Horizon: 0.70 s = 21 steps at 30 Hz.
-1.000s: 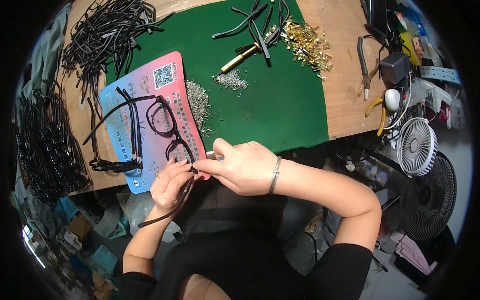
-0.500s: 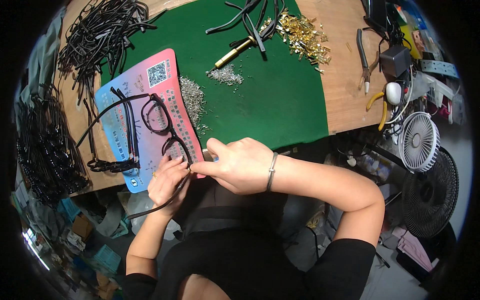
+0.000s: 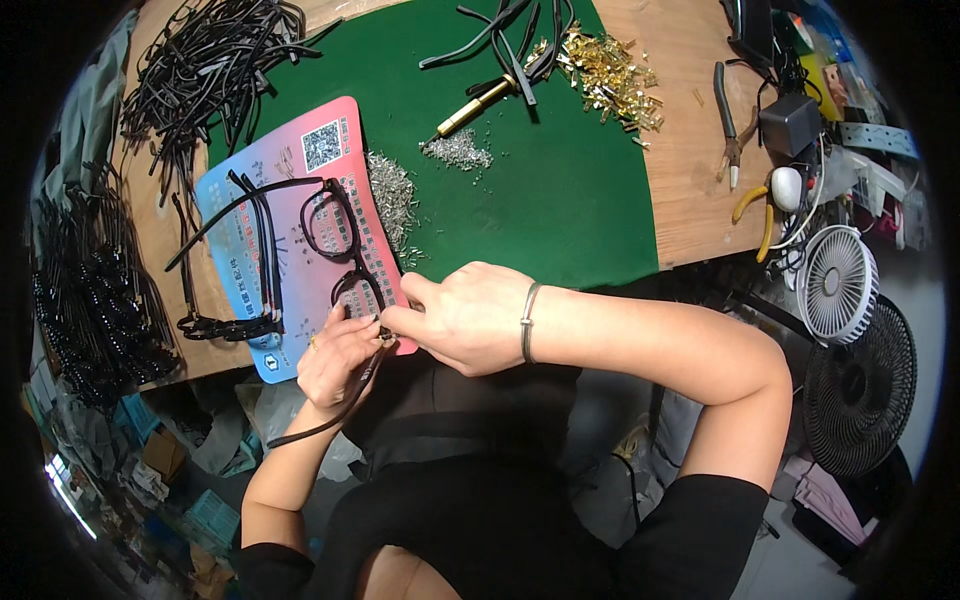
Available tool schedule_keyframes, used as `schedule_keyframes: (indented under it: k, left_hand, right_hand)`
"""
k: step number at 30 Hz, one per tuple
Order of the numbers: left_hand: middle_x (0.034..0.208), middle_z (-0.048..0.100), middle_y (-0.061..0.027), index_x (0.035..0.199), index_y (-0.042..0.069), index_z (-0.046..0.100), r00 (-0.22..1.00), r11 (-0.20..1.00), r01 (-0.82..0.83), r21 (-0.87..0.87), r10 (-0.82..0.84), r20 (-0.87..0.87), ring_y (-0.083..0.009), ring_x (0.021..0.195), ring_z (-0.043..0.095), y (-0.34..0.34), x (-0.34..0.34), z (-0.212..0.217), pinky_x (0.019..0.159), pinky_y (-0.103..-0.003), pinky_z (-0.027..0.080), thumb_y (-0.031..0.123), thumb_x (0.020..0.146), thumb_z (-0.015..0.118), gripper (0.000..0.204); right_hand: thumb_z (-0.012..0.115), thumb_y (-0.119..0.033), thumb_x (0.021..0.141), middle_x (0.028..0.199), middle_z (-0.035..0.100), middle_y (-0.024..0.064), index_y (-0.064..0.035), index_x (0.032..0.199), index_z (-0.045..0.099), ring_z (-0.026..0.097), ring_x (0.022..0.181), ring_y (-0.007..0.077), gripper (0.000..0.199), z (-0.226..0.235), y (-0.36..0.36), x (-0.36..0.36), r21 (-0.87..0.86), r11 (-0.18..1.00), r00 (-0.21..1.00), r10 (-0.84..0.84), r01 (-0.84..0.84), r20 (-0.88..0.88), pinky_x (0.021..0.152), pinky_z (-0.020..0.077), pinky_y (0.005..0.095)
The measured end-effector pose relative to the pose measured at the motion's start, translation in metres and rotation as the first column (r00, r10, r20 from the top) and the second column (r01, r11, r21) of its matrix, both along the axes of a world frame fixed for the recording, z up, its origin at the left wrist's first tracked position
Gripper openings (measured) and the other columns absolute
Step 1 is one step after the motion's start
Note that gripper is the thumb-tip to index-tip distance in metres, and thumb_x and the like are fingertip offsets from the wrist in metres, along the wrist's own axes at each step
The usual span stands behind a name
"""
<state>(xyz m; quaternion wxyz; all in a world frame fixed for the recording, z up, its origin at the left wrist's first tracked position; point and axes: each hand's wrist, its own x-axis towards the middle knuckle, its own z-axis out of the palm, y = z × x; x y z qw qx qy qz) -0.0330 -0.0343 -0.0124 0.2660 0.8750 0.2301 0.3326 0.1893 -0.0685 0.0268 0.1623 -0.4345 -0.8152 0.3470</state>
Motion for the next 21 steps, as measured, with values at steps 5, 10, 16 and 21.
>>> schedule_keyframes:
  k: [5,10,16,21]
  left_hand:
    - [0.084,0.068,-0.0069,0.078,0.004,0.065,1.000,1.000,-0.001,0.000,0.001,0.027,-0.0222,0.082,0.066,-0.001,-0.001,-0.004,0.090,-0.042,0.048,0.000,0.067,0.074,0.015]
    - [0.083,0.067,-0.0060,0.077,0.005,0.065,0.999,0.998,-0.011,-0.057,0.014,0.042,-0.0220,0.082,0.066,-0.002,0.000,-0.005,0.095,-0.044,0.044,0.001,0.067,0.075,0.015]
    - [0.076,0.064,-0.0040,0.075,0.008,0.062,0.986,0.942,-0.123,-0.311,0.153,0.073,-0.0188,0.072,0.061,-0.002,0.007,0.017,0.105,-0.050,0.026,0.001,0.064,0.075,0.018]
    - [0.082,0.062,-0.0085,0.081,0.004,0.060,0.939,0.895,-0.175,-0.410,0.277,0.205,-0.0175,0.076,0.058,0.017,0.006,0.072,0.093,-0.045,0.039,-0.005,0.064,0.070,0.022]
  right_hand:
    - [0.058,-0.015,0.079,0.081,0.050,0.0142,-0.0061,0.097,0.051,0.058,0.052,0.0287,0.021,-0.002,-0.002,-0.002,-0.011,1.000,1.000,-0.006,0.006,0.005,0.046,0.0483,0.0390]
    - [0.059,-0.015,0.080,0.083,0.051,0.0094,-0.0082,0.104,0.055,0.059,0.055,0.0244,0.026,0.000,-0.006,-0.002,0.025,0.999,0.996,-0.023,0.021,0.081,0.046,0.0485,0.0352]
    - [0.063,-0.018,0.078,0.088,0.050,0.0102,-0.0089,0.112,0.051,0.060,0.063,0.0259,0.037,0.023,-0.017,0.021,0.037,0.976,0.977,-0.214,0.213,0.001,0.051,0.0500,0.0365]
    - [0.062,-0.017,0.079,0.086,0.051,0.0096,-0.0071,0.110,0.053,0.059,0.062,0.0271,0.034,0.003,-0.016,0.013,0.057,0.967,0.968,-0.249,0.248,0.015,0.056,0.0504,0.0371]
